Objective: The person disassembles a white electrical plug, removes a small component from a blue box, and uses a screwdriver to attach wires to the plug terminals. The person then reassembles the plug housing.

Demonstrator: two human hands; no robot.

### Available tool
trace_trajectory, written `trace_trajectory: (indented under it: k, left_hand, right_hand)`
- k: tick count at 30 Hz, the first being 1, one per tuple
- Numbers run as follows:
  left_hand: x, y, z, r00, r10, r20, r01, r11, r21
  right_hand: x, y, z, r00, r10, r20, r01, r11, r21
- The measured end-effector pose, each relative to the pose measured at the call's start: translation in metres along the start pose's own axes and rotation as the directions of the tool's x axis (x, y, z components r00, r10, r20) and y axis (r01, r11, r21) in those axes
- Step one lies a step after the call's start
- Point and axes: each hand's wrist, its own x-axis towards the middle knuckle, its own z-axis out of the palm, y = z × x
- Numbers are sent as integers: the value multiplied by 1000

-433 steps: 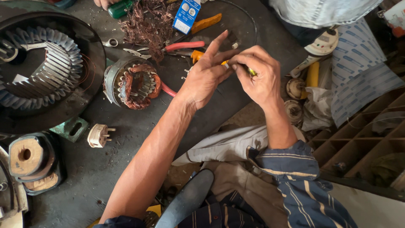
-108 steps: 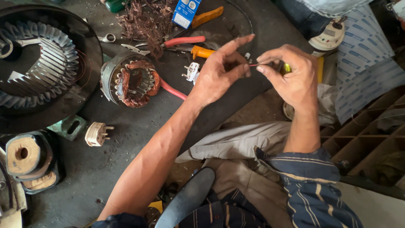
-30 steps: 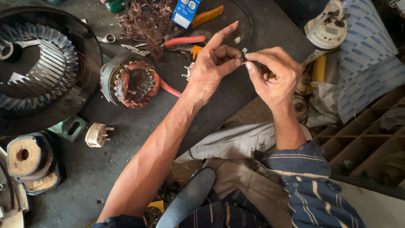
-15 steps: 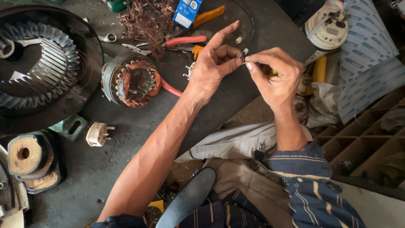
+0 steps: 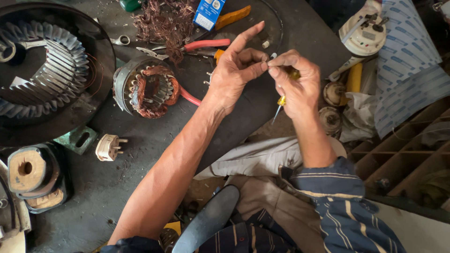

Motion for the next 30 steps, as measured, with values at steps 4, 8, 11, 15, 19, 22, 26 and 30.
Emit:
trace_trajectory:
  k: [4, 8, 11, 15, 19, 22, 26, 30]
  left_hand:
    - [0, 3, -3, 999, 14, 35, -13, 1000, -22]
    - [2, 6, -4, 1000, -22, 4, 22, 999, -30]
    - [3, 10, -4, 999, -32, -19, 32, 999, -34]
    - [5, 16, -4, 997, -65, -51, 64, 998, -23]
    - [5, 22, -6, 997, -53, -49, 53, 998, 17]
    - [5, 25, -6, 998, -54, -43, 57, 996, 64]
    - [5, 27, -9, 1000, -9, 18, 5, 981, 195]
    - [9, 32, -12, 992, 99, 81, -117, 956, 269]
  right_hand:
    - [0, 3, 3, 1000, 11, -11, -10, 998, 65]
    - [2, 2, 2, 996, -91, -6, 91, 996, -5]
    - [5, 1, 1, 977, -211, 29, 213, 965, -156]
    - [5, 0, 0, 992, -128, -6, 128, 989, -69]
    - [4, 3, -1, 998, -65, -17, 64, 996, -58]
    - [6, 8, -3, 993, -119, 5, 119, 992, -52]
    - [10, 9, -7, 988, -152, 22, 152, 988, -5]
    - [11, 3, -5, 998, -57, -29, 59, 996, 67]
